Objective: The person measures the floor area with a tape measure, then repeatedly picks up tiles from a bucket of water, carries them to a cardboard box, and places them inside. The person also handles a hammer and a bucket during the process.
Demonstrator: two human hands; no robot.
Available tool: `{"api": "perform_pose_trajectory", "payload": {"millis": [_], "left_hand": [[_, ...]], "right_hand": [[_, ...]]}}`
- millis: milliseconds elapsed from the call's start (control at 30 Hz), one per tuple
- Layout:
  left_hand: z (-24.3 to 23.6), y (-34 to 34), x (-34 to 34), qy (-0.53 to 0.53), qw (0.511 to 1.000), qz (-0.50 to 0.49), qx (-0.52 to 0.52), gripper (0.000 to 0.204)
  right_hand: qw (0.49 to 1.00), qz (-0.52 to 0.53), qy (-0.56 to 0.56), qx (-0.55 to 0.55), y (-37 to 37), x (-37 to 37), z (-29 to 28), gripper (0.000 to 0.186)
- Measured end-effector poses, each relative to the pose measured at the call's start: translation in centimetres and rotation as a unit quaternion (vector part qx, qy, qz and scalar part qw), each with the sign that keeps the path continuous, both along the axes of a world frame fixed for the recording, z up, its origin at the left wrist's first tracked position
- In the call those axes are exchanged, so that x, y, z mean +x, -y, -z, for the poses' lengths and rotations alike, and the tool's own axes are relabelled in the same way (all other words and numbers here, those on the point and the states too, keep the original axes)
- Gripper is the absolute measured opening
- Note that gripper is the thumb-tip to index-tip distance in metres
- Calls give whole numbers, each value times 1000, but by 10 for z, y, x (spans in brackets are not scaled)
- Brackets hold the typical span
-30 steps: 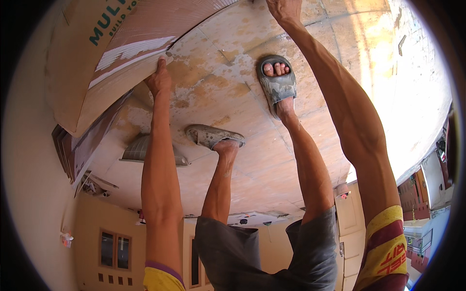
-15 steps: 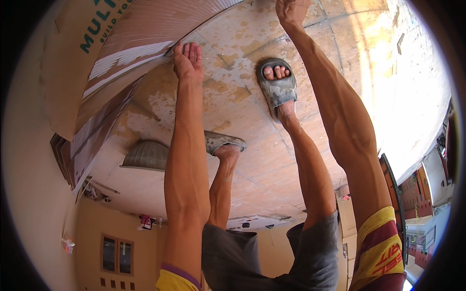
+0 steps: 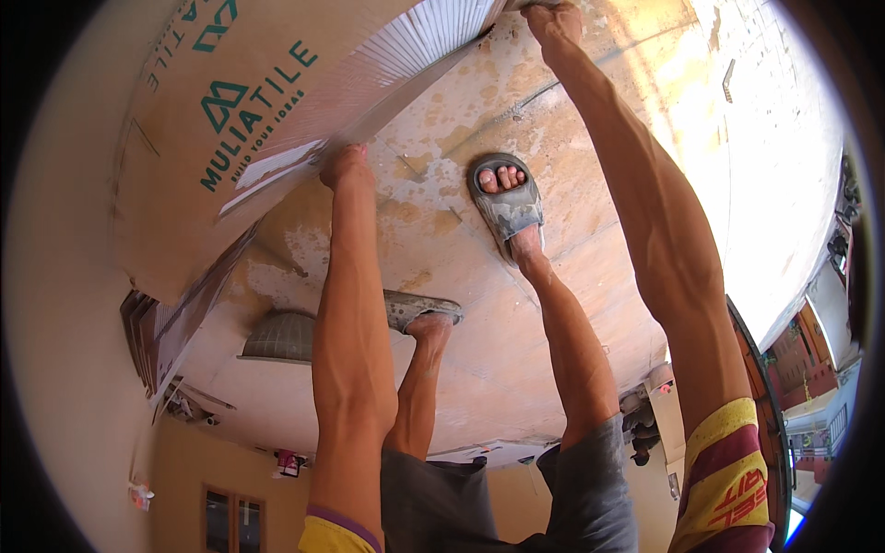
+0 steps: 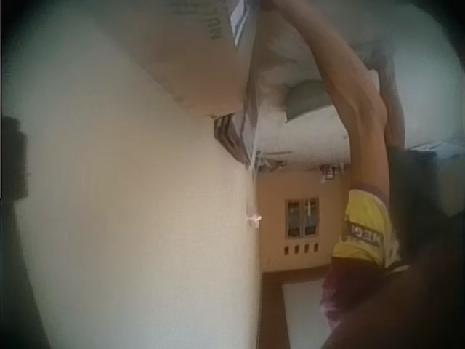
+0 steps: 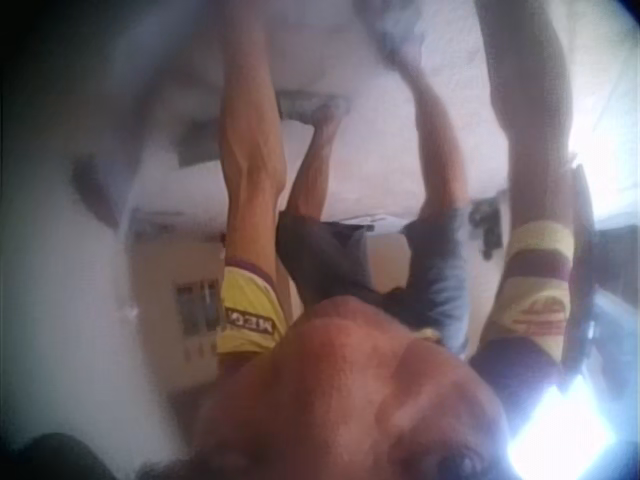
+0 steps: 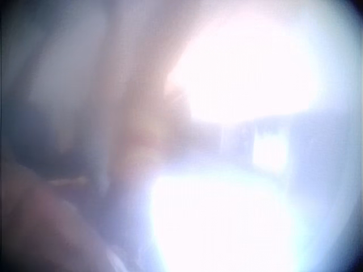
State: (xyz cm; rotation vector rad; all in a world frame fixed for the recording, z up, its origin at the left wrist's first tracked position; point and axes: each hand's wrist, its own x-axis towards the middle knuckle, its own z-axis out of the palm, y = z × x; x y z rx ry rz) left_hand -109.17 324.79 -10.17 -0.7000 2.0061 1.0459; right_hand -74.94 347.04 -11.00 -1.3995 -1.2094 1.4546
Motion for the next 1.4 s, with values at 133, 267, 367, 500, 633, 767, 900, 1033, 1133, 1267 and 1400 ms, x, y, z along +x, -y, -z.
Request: {"api": "perform_pose_trajectory", "payload": {"millis": [133, 267, 367, 500, 633, 767, 900, 1033, 1133, 1267, 1400], "left_hand": [[-17, 24, -20, -52, 991, 19, -119, 65], [-50, 21, 9, -164, 948, 202, -185, 48], [-52, 36, 2, -237, 896, 358, -113, 37], [-64, 61, 17, -398, 717, 558, -128, 39], [-71, 86, 19, -441, 570, 680, -133, 51], [-58, 91, 19, -379, 521, 750, -149, 55], [-107, 87, 2, -276, 658, 696, -76, 42], [-208, 39, -19, -279, 827, 472, 125, 35], [-259, 37, -41, -341, 826, 419, 160, 35], [-312, 19, -55, -294, 877, 351, 146, 37], [-335, 13, -60, -334, 901, 246, 128, 42]], "right_hand": [[906, 238, 240, -254, 93, -117, -51, 33], [857, -171, 435, 217, 125, -99, -65, 29], [822, -195, 439, 305, 123, -111, -72, 26], [699, -318, 504, 394, 132, -102, -84, 44], [680, -326, 604, 260, 121, -94, -70, 47], [682, -291, 645, 183, 149, -71, -51, 47], [847, -250, 466, 61, 201, -69, -93, 36], [958, -159, 201, 128, 170, -125, -219, 24], [972, 16, 127, 195, 122, -161, -299, 21], [949, 184, 130, 222, 61, -173, -322, 28], [952, 263, 78, 137, 49, -174, -349, 35]]}}
